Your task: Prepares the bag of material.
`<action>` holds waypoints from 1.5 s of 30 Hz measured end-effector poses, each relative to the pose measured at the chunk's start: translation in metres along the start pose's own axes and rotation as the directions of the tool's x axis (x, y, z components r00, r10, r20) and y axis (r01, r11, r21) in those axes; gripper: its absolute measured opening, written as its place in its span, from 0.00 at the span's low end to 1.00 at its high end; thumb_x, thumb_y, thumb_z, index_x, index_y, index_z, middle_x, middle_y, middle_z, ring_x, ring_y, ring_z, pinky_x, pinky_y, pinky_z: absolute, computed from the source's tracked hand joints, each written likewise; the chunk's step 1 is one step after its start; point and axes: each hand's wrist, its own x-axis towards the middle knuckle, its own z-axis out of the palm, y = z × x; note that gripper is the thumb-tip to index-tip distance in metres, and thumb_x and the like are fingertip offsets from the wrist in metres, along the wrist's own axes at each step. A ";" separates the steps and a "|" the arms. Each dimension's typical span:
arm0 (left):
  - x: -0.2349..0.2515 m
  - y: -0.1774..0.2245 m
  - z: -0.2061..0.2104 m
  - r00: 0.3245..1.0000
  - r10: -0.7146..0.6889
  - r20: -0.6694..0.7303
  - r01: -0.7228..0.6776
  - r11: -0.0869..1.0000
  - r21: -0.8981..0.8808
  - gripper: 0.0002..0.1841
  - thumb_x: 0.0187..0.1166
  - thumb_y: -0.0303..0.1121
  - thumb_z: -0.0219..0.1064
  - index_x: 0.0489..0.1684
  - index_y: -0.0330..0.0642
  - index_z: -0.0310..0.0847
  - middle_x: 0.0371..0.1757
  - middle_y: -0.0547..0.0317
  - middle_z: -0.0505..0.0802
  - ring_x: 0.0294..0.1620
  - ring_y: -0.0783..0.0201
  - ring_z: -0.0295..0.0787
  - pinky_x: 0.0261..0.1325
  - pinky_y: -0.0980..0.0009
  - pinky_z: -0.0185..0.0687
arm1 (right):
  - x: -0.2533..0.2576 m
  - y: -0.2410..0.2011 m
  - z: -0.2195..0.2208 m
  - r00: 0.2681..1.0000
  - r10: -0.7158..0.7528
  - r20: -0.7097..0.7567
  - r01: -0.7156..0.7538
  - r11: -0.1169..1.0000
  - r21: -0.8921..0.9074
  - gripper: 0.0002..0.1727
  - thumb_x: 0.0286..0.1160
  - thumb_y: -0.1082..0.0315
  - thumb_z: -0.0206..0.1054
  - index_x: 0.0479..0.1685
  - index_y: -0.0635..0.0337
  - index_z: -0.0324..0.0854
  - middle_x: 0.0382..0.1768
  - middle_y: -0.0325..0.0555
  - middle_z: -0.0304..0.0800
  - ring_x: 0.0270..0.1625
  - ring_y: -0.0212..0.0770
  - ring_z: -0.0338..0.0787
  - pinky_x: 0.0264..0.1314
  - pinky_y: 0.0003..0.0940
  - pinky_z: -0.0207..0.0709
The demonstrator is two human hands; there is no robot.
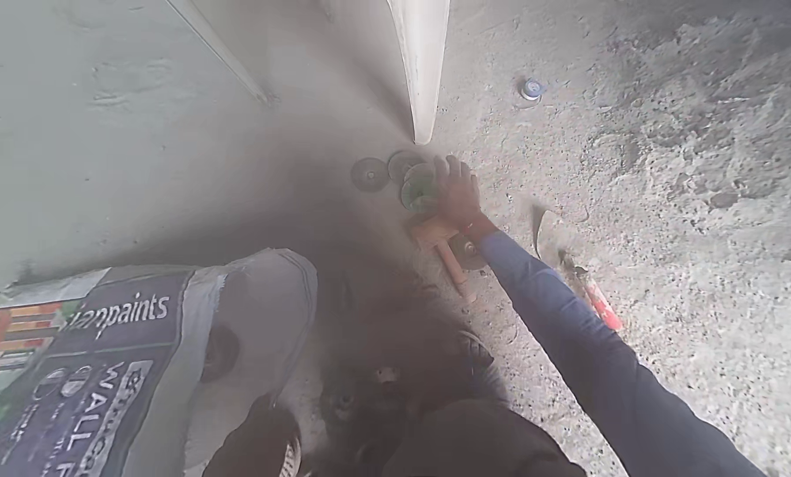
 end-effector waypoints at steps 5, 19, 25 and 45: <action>0.024 -0.005 0.029 0.997 0.008 -0.077 0.003 0.991 0.135 0.22 0.94 0.42 0.41 0.74 0.46 0.76 0.55 0.36 0.94 0.59 0.35 0.92 0.56 0.38 0.85 | 0.055 0.026 0.018 0.957 0.094 0.273 -0.119 0.990 0.076 0.49 0.55 0.41 0.85 0.78 0.57 0.73 0.71 0.66 0.78 0.70 0.68 0.81 0.60 0.70 0.80; 0.052 -0.018 0.036 0.991 0.056 -0.124 -0.057 0.998 -0.003 0.21 0.93 0.43 0.47 0.75 0.50 0.78 0.54 0.41 0.94 0.57 0.39 0.93 0.55 0.38 0.85 | 0.027 -0.016 0.028 0.964 -0.265 0.027 0.231 0.881 0.413 0.13 0.81 0.56 0.68 0.50 0.55 0.88 0.47 0.50 0.90 0.50 0.50 0.91 0.52 0.59 0.83; 0.063 -0.021 0.042 0.984 0.106 -0.144 -0.113 0.993 -0.039 0.20 0.93 0.45 0.49 0.72 0.50 0.80 0.56 0.45 0.94 0.58 0.42 0.93 0.56 0.39 0.85 | 0.110 -0.012 0.041 0.981 0.023 0.191 -0.028 0.999 0.021 0.44 0.70 0.36 0.72 0.79 0.59 0.73 0.74 0.70 0.72 0.76 0.72 0.74 0.64 0.71 0.75; 0.071 -0.029 0.058 0.969 0.137 -0.206 -0.176 0.967 -0.185 0.23 0.89 0.49 0.58 0.72 0.47 0.83 0.61 0.47 0.93 0.61 0.46 0.92 0.60 0.40 0.85 | 0.133 -0.062 0.028 0.932 -0.108 0.346 0.170 0.973 -0.154 0.44 0.69 0.25 0.64 0.55 0.64 0.84 0.62 0.63 0.85 0.65 0.65 0.87 0.56 0.71 0.79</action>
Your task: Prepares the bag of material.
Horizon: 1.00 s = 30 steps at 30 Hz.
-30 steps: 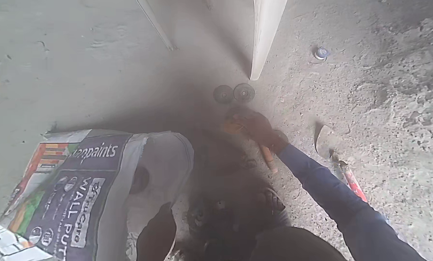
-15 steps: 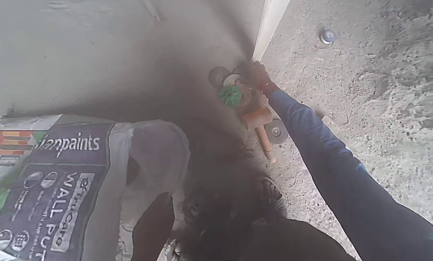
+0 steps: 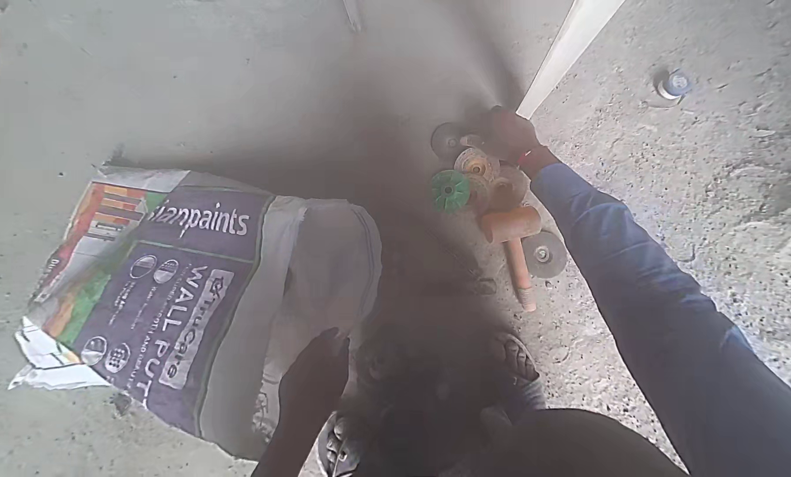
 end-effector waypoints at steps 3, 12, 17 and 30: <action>-0.005 -0.002 0.003 0.999 -0.005 -0.033 0.004 0.999 -0.032 0.23 0.88 0.49 0.59 0.72 0.46 0.83 0.62 0.47 0.93 0.62 0.45 0.92 0.61 0.40 0.84 | 0.020 -0.030 0.031 0.995 -0.097 0.014 0.098 0.995 -0.013 0.57 0.50 0.31 0.81 0.85 0.49 0.68 0.79 0.68 0.71 0.77 0.72 0.74 0.63 0.73 0.75; -0.017 -0.024 -0.024 0.992 -0.017 -0.122 -0.026 0.939 -0.344 0.18 0.92 0.37 0.57 0.62 0.31 0.84 0.56 0.36 0.92 0.59 0.42 0.91 0.66 0.42 0.81 | -0.032 -0.050 0.018 0.932 -0.332 -0.147 0.340 0.940 0.028 0.59 0.51 0.34 0.77 0.88 0.55 0.62 0.79 0.69 0.69 0.77 0.72 0.74 0.68 0.75 0.71; -0.009 -0.089 -0.036 0.943 -0.045 -0.329 -0.053 0.958 -0.283 0.29 0.96 0.52 0.42 0.72 0.36 0.78 0.65 0.39 0.88 0.69 0.50 0.85 0.73 0.46 0.75 | -0.150 -0.070 0.035 0.716 -0.696 -0.060 0.695 0.701 0.162 0.50 0.58 0.39 0.73 0.83 0.59 0.68 0.79 0.65 0.73 0.77 0.68 0.77 0.71 0.73 0.71; -0.086 -0.101 -0.186 0.732 -0.227 -0.642 -0.028 0.932 -0.362 0.24 0.88 0.58 0.56 0.37 0.46 0.82 0.23 0.67 0.80 0.19 0.71 0.75 0.25 0.63 0.75 | -0.295 -0.224 0.061 0.187 -0.630 0.753 0.871 0.461 0.169 0.31 0.94 0.63 0.52 0.90 0.69 0.53 0.91 0.71 0.50 0.92 0.67 0.54 0.91 0.59 0.49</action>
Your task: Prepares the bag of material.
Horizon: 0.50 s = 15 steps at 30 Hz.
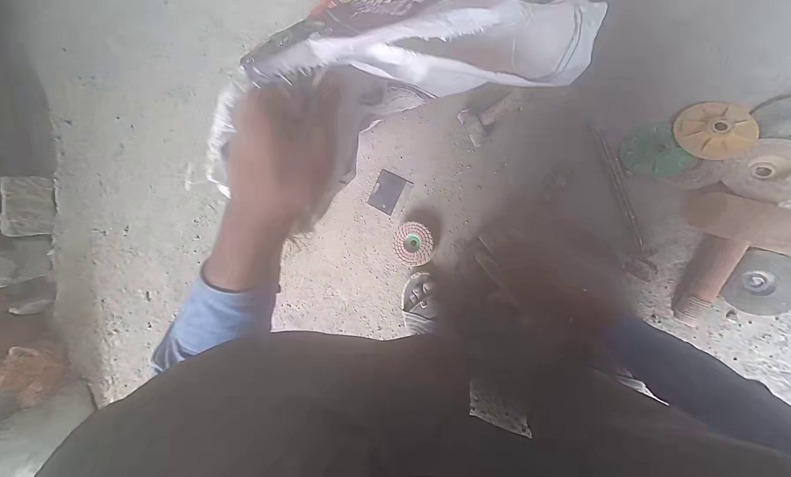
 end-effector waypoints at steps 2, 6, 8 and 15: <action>0.021 -0.012 -0.029 0.986 0.085 -0.145 -0.093 0.994 -0.050 0.20 0.88 0.51 0.59 0.30 0.47 0.79 0.19 0.73 0.75 0.14 0.79 0.68 0.18 0.73 0.70 | 0.002 -0.008 -0.009 0.999 0.026 0.044 -0.025 0.999 -0.037 0.32 0.94 0.61 0.50 0.91 0.69 0.52 0.92 0.69 0.48 0.94 0.66 0.51 0.92 0.58 0.48; 0.033 -0.011 -0.047 0.988 0.090 -0.122 -0.097 0.994 -0.055 0.20 0.89 0.51 0.59 0.34 0.44 0.82 0.24 0.69 0.78 0.20 0.76 0.73 0.26 0.70 0.75 | 0.035 0.022 0.069 0.691 -0.205 -0.693 0.165 0.978 -0.124 0.36 0.78 0.43 0.63 0.67 0.70 0.82 0.68 0.72 0.84 0.72 0.69 0.83 0.79 0.61 0.70; 0.017 0.004 -0.030 0.999 0.047 0.016 -0.046 0.996 -0.070 0.23 0.90 0.53 0.56 0.36 0.43 0.82 0.24 0.65 0.81 0.23 0.69 0.78 0.29 0.62 0.78 | -0.004 -0.022 -0.010 0.994 0.031 -0.105 -0.027 0.999 0.036 0.37 0.89 0.57 0.60 0.91 0.68 0.53 0.90 0.69 0.55 0.92 0.65 0.57 0.92 0.54 0.47; -0.041 0.035 0.085 0.819 0.101 0.565 -0.002 0.985 -0.173 0.30 0.96 0.51 0.42 0.82 0.37 0.71 0.62 0.35 0.90 0.64 0.42 0.88 0.67 0.42 0.80 | 0.020 -0.015 0.041 0.977 0.031 -0.212 -0.024 0.999 0.035 0.41 0.79 0.61 0.69 0.91 0.65 0.58 0.88 0.72 0.58 0.88 0.69 0.62 0.87 0.62 0.56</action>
